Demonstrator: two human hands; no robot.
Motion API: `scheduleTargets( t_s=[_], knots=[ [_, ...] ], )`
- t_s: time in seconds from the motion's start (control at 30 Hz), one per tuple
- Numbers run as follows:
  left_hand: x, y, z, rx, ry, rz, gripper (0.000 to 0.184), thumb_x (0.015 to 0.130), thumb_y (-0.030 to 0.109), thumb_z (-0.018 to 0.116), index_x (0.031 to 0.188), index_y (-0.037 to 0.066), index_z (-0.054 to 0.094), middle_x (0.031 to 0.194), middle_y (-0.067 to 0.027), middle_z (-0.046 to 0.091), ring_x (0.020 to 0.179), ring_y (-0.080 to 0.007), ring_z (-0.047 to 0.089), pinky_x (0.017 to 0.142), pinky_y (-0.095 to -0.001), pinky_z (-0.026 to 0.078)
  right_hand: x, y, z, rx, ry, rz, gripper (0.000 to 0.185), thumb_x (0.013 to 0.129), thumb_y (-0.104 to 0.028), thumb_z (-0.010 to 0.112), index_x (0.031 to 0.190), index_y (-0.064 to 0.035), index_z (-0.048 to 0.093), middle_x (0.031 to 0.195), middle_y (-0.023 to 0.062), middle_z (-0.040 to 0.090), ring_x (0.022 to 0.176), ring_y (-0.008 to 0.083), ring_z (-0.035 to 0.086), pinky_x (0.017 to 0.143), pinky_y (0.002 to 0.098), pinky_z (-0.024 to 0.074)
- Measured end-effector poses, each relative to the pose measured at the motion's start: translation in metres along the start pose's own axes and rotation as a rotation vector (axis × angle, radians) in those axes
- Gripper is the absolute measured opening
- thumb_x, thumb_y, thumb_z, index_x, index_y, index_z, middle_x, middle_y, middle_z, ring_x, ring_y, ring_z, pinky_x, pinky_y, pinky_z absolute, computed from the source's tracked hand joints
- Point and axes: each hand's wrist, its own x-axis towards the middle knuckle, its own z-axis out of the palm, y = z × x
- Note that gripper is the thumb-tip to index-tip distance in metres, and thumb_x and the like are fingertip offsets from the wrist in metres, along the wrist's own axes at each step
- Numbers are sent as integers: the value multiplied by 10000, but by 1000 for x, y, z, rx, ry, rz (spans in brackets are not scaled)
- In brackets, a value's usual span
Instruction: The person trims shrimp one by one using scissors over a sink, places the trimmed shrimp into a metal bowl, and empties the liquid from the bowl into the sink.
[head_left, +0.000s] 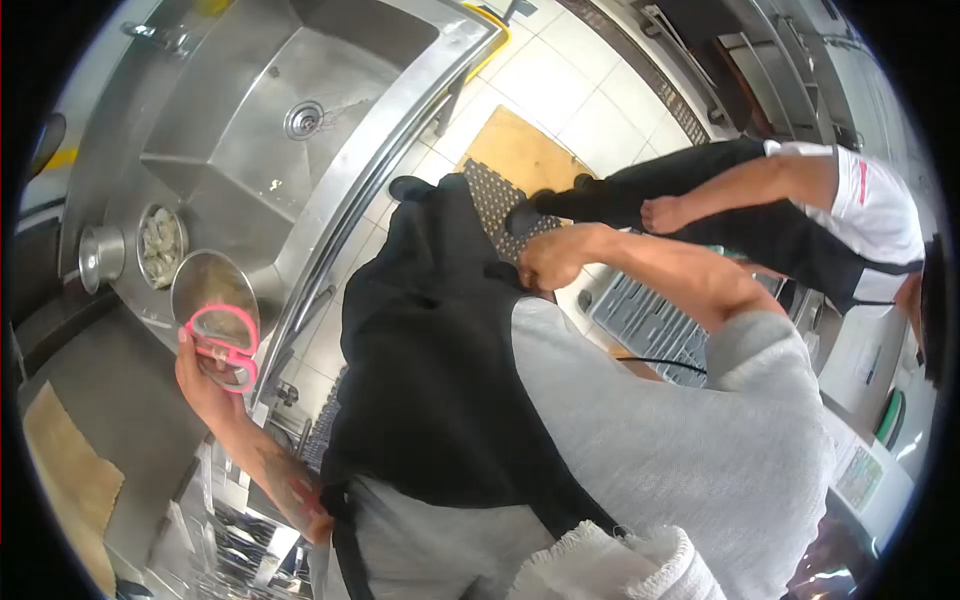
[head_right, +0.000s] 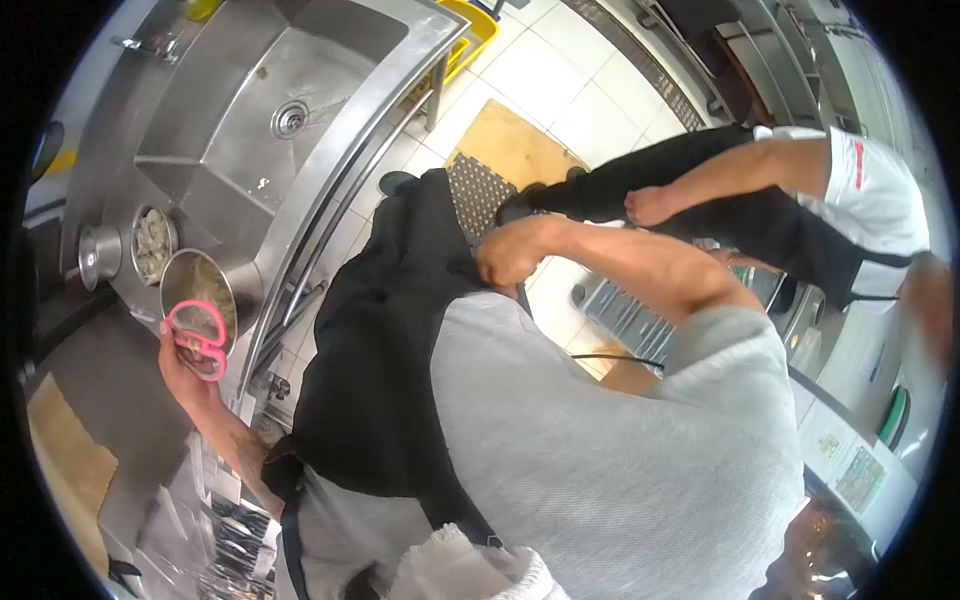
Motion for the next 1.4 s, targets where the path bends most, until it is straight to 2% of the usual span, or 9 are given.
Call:
scheduleTargets(
  t_s=[0.53,0.73,0.9,0.97,1.0,1.2,1.3,1.33,1.4],
  knots=[
    [-52,2,-42,169,91,-15,276,1035,316,632,910,71,627,721,11,571,572,-60,489,494,-244,360,-20,-61,-88,-345,5,-134,238,872,-254,690,899,-27,759,852,135,740,860,315,702,756,434,526],
    [-34,-6,-40,178,63,14,275,1048,306,611,919,64,627,721,4,577,602,-65,513,519,-229,377,-104,-85,-142,-405,580,-143,219,883,-238,756,821,-32,719,802,125,726,771,298,692,687,422,518],
    [-25,-11,-31,113,81,18,259,1031,313,633,940,71,644,778,-1,618,640,-76,552,556,-246,421,-157,-148,-195,-582,983,-607,211,905,-227,721,837,-35,666,740,97,677,696,253,662,637,393,490],
    [-12,-14,-21,22,94,72,259,1025,306,635,958,57,663,737,-8,609,610,-73,508,539,-246,378,-194,-207,-203,-701,1051,-402,288,890,-247,667,806,26,701,727,228,681,721,392,684,710,464,550],
    [0,-20,-45,19,10,61,267,1028,301,629,953,47,667,730,-13,610,604,-73,496,535,-243,363,-140,-174,-234,-610,999,-775,225,901,-225,721,830,-30,635,718,105,625,660,272,631,618,401,474],
    [-5,-13,-44,53,111,320,346,1038,267,604,772,48,630,689,-6,608,593,-65,462,543,-241,329,-62,-37,-141,-325,246,-36,272,883,-372,794,938,-113,734,904,81,728,866,180,684,758,347,539],
    [-28,-18,-54,82,197,320,345,1030,276,619,784,37,660,682,9,599,601,-56,472,548,-241,344,-58,-76,-51,348,520,-355,160,877,-108,725,1012,-24,721,1016,81,753,873,124,655,787,313,527],
    [-37,-16,-53,70,202,312,344,1027,280,624,795,32,672,680,13,596,606,-53,479,550,-241,350,-65,-101,-55,-31,585,-57,190,844,-53,732,1016,16,693,980,116,756,847,178,692,772,336,540],
    [-27,-32,-58,16,239,281,344,1027,291,628,812,29,685,679,17,596,608,-52,485,549,-243,355,-66,-129,-108,-156,637,-184,198,850,-83,767,1013,5,697,906,147,738,779,231,706,737,338,555]
  ],
)
